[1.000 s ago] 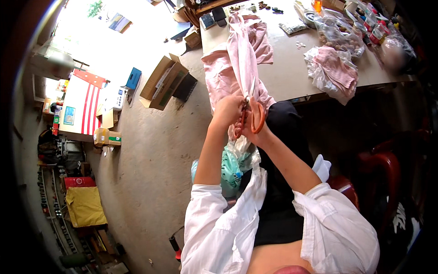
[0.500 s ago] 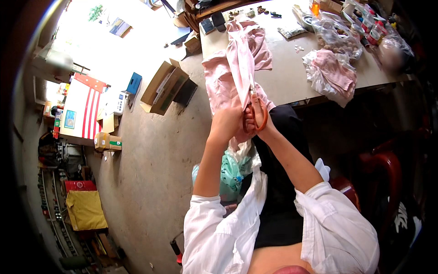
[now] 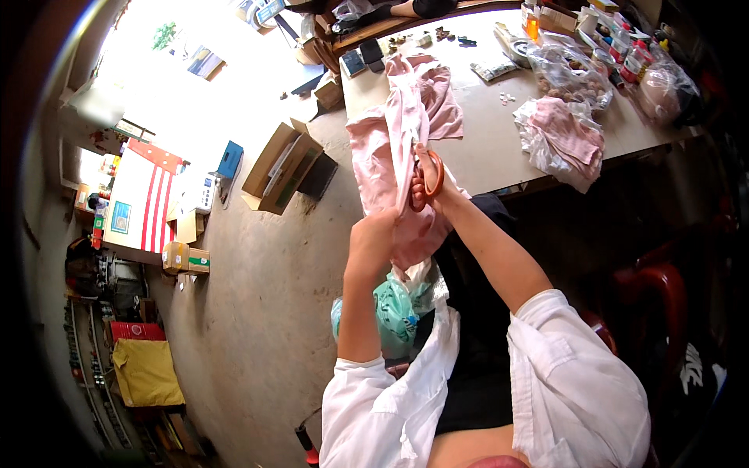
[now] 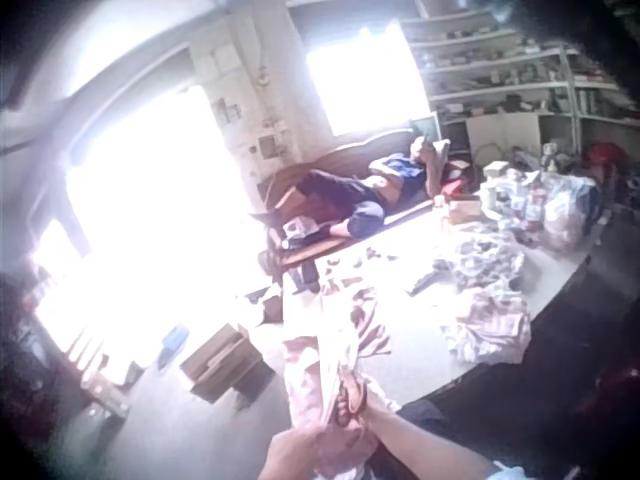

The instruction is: The person uses orange-handled scissors to cut a piece of light pink fabric while seated. They repeatedly trim edges and separate sections of the material, holding it with one hand and cutting with the other. The cut pieces accumulate on the table and lap area.

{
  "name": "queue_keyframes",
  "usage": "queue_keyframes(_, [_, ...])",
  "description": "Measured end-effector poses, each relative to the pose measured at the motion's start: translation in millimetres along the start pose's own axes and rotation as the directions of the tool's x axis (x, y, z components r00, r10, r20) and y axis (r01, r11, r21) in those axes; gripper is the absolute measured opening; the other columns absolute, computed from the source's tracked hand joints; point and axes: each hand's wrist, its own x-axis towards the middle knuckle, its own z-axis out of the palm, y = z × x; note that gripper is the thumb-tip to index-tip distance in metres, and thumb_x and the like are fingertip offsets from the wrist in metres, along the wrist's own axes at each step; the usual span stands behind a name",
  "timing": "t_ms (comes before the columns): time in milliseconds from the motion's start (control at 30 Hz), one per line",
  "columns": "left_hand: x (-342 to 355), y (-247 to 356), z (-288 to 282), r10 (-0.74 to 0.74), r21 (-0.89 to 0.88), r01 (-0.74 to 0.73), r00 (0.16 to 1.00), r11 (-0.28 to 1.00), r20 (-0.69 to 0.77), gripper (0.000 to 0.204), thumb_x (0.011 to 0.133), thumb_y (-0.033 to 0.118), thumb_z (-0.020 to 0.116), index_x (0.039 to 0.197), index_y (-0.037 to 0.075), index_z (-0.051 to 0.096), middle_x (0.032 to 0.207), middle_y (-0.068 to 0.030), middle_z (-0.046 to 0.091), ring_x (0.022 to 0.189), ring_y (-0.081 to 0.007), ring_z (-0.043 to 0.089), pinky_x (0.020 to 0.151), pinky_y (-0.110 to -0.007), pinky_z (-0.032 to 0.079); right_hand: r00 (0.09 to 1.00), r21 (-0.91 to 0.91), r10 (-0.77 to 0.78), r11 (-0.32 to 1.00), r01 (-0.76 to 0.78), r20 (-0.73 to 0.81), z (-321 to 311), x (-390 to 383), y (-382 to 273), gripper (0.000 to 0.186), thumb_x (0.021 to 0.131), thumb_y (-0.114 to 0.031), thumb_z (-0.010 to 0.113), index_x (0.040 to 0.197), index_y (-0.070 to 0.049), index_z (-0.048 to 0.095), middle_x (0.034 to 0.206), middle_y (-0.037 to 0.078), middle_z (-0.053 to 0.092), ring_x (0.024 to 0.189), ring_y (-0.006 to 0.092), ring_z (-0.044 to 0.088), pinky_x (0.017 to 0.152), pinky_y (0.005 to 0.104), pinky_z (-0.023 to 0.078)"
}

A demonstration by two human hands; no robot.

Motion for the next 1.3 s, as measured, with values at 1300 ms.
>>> queue_keyframes(1300, [99, -10, 22, 0.120, 0.247, -0.147, 0.985, 0.958, 0.120, 0.012, 0.077, 0.021, 0.061, 0.085, 0.012, 0.063, 0.075, -0.0119, 0.065, 0.072, -0.0309, 0.064, 0.061, -0.041, 0.049, 0.965, 0.433, 0.236, 0.862, -0.263, 0.116, 9, -19, 23, 0.055, 0.083, -0.064, 0.053, 0.070, -0.012, 0.045, 0.055, -0.002, 0.038, 0.040, 0.0110, 0.037, 0.035, 0.0251, 0.033])
